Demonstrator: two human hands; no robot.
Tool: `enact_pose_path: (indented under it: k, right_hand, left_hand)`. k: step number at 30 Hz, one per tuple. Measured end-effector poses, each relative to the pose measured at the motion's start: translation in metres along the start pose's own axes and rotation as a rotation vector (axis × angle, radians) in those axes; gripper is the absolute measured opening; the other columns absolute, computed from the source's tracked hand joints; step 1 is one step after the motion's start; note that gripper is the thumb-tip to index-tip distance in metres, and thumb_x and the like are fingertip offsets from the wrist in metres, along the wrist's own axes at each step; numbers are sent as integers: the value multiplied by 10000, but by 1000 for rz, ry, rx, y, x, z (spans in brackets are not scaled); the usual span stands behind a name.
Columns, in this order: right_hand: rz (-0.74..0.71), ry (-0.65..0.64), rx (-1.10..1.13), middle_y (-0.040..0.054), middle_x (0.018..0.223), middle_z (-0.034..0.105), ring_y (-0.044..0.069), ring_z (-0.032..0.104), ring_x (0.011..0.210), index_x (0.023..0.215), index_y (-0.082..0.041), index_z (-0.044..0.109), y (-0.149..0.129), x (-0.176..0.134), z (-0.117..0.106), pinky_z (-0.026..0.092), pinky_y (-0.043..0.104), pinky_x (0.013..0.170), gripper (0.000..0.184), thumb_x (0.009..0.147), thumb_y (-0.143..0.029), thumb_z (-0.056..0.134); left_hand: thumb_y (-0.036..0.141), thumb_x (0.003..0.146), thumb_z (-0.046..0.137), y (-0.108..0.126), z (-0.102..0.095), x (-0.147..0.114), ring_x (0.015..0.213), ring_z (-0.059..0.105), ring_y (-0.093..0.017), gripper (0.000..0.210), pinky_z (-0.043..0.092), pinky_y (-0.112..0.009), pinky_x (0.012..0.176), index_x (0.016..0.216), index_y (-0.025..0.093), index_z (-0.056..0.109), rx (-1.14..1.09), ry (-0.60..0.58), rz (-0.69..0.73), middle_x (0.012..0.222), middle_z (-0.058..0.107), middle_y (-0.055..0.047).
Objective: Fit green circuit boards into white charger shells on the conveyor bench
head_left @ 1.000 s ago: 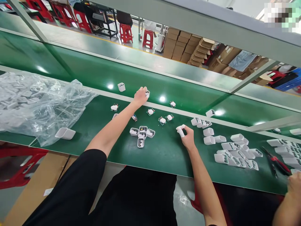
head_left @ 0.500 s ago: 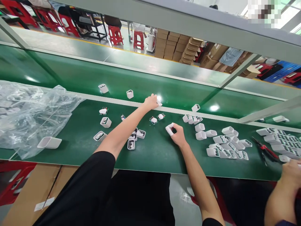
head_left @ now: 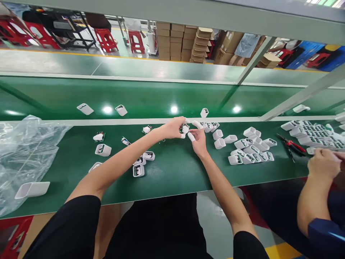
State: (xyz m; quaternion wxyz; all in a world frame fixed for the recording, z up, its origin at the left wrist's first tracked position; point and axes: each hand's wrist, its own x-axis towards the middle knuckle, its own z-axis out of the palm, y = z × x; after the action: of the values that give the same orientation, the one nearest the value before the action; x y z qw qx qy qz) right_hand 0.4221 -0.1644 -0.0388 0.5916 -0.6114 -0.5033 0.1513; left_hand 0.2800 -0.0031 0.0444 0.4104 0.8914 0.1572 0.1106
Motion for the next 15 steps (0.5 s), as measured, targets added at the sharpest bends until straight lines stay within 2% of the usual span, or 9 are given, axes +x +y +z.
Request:
enact_pose_path:
  k: [3, 5, 8, 10, 12, 14, 15]
  right_hand:
    - [-232, -98, -251, 148, 1624, 646, 358, 645, 1465, 1678, -307, 569, -9, -2, -12, 589, 610, 1237, 687, 1004, -251, 693]
    - [-310, -186, -365, 132, 1568, 697, 381, 628, 1497, 1579, -322, 673, -13, -3, -19, 538, 646, 1283, 590, 1000, -207, 706]
    - [-291, -235, -381, 120, 1303, 788, 368, 731, 1253, 1408, -309, 753, -13, -2, -24, 626, 599, 1114, 396, 1019, -236, 737]
    - [-258, -217, -364, 105, 1170, 777, 339, 746, 1090, 1358, -283, 749, -11, -1, -22, 655, 546, 992, 335, 1023, -273, 759]
    - [-226, -173, -346, 86, 1103, 750, 305, 740, 999, 1364, -253, 723, -8, 0, -16, 663, 501, 926, 333, 1043, -332, 767]
    - [-191, -136, -335, 63, 1041, 728, 269, 726, 908, 1296, -229, 730, -8, 0, -10, 668, 461, 862, 307, 1056, -412, 784]
    - [-178, -126, -333, 53, 1014, 724, 252, 717, 868, 1233, -225, 744, -10, 0, -10, 670, 442, 831, 295, 1053, -451, 800]
  left_hand:
    - [84, 692, 808, 0, 3, 0, 772, 668, -185, 497, 517, -312, 687, 1049, 241, 500, -137, -113, -44, 883, 650, 20]
    - [104, 690, 818, -1, 2, 1, 792, 708, -190, 548, 541, -305, 695, 1107, 241, 491, -231, -198, -74, 896, 694, 20]
    - [141, 667, 851, 2, -4, 0, 814, 733, -208, 630, 546, -311, 701, 1169, 246, 485, -299, -278, -145, 909, 724, 17]
    - [184, 659, 895, 8, -11, 1, 769, 721, -215, 689, 526, -317, 670, 1219, 244, 497, -246, -317, -206, 902, 722, 17]
    - [258, 671, 951, 18, -17, 3, 776, 724, -223, 771, 540, -338, 680, 1303, 233, 509, -150, -264, -220, 977, 730, -12]
    - [327, 741, 950, 31, -19, 10, 917, 748, -244, 777, 583, -371, 770, 1376, 228, 513, -41, -81, -123, 1158, 733, -72]
    - [333, 805, 912, 40, -16, 14, 1004, 746, -251, 704, 594, -382, 829, 1385, 228, 527, 11, 22, -34, 1243, 719, -93]
